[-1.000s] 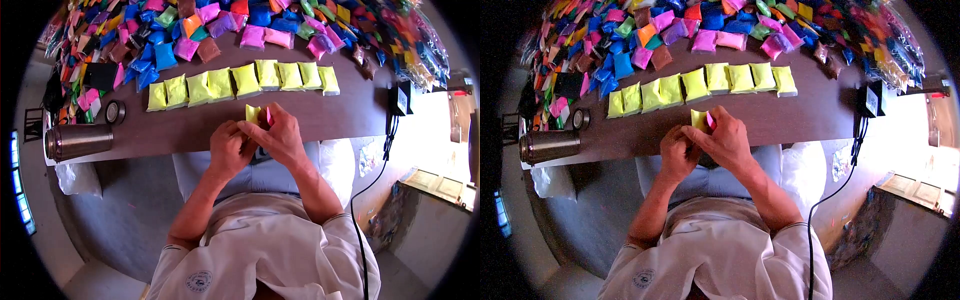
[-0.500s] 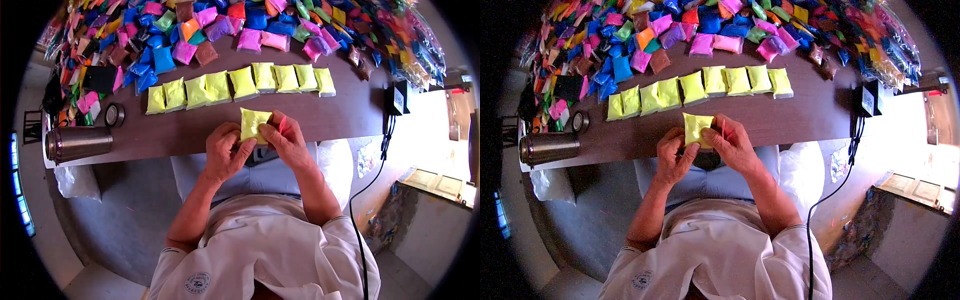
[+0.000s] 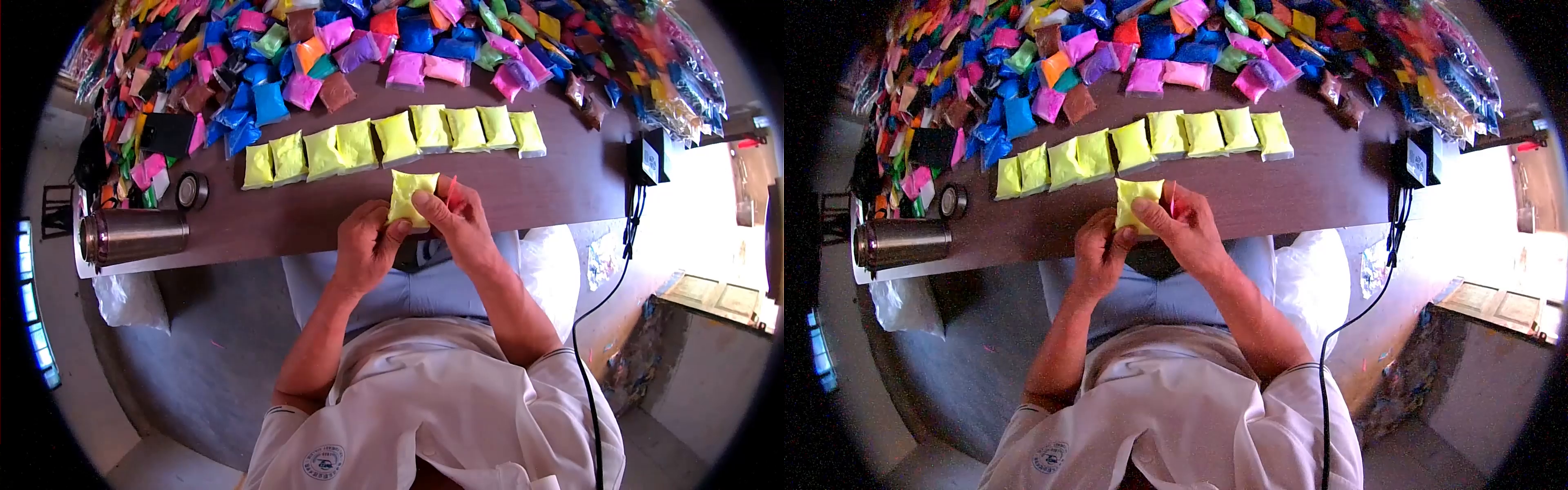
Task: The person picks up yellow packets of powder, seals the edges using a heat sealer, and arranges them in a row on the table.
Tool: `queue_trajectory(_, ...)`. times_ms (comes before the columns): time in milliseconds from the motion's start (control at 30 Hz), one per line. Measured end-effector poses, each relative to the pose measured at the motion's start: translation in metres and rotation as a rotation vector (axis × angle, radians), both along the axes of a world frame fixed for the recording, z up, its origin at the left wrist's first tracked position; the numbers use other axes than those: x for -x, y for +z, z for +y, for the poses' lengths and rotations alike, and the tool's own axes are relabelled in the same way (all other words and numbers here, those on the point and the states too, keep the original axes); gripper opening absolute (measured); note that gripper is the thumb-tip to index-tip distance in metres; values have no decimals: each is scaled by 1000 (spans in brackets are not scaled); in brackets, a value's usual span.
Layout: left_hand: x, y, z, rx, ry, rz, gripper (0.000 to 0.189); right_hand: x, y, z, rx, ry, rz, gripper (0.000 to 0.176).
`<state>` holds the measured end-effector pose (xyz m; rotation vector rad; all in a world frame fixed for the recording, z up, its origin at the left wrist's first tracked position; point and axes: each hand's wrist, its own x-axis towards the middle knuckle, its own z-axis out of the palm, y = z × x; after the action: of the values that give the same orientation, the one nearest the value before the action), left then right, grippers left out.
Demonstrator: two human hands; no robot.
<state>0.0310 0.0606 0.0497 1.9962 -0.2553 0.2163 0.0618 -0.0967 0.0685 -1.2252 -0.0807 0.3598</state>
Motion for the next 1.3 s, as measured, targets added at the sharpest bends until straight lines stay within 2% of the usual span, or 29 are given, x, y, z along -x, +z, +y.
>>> queue_trajectory(67,1,2,-1,18,-5,22,28,-1,8,-1,74,-16,82,17)
queue_trajectory(133,0,2,-2,37,-9,45,28,-4,-4,-1,40,-11,41,16)
queue_trajectory(200,-2,0,-2,-98,-42,-202,28,-4,-11,-1,7,-5,1,16)
queue_trajectory(300,-2,-1,-3,-67,-39,-190,28,-2,-8,0,-12,-37,-34,14)
queue_trajectory(400,0,-4,0,-9,-27,-85,28,-2,3,-3,-66,-26,108,13)
queue_trajectory(467,1,-3,1,-9,-34,-70,29,-2,11,-6,-7,122,82,14)
queue_trajectory(567,-1,-5,-1,-39,-47,-119,31,-5,-4,-6,-35,155,33,18)
queue_trajectory(600,-2,-5,-2,-71,-49,-183,31,-5,-6,-6,-35,154,33,18)
queue_trajectory(733,-2,-1,-1,-112,-41,-171,31,-4,-4,-3,-40,118,2,19)
queue_trajectory(800,0,1,-1,-39,-36,-49,29,-3,0,-2,-48,98,27,19)
queue_trajectory(933,0,-1,-2,-33,-29,-19,28,-3,-3,3,-36,60,39,20)
queue_trajectory(1000,-1,-2,-3,-89,-48,-178,28,-3,-7,2,-23,64,14,21)
queue_trajectory(1100,-2,0,-3,-184,-81,-217,28,-3,-6,0,-56,99,-34,20)
queue_trajectory(1300,0,-1,-2,-129,-25,-108,26,-3,4,7,-41,5,79,20)
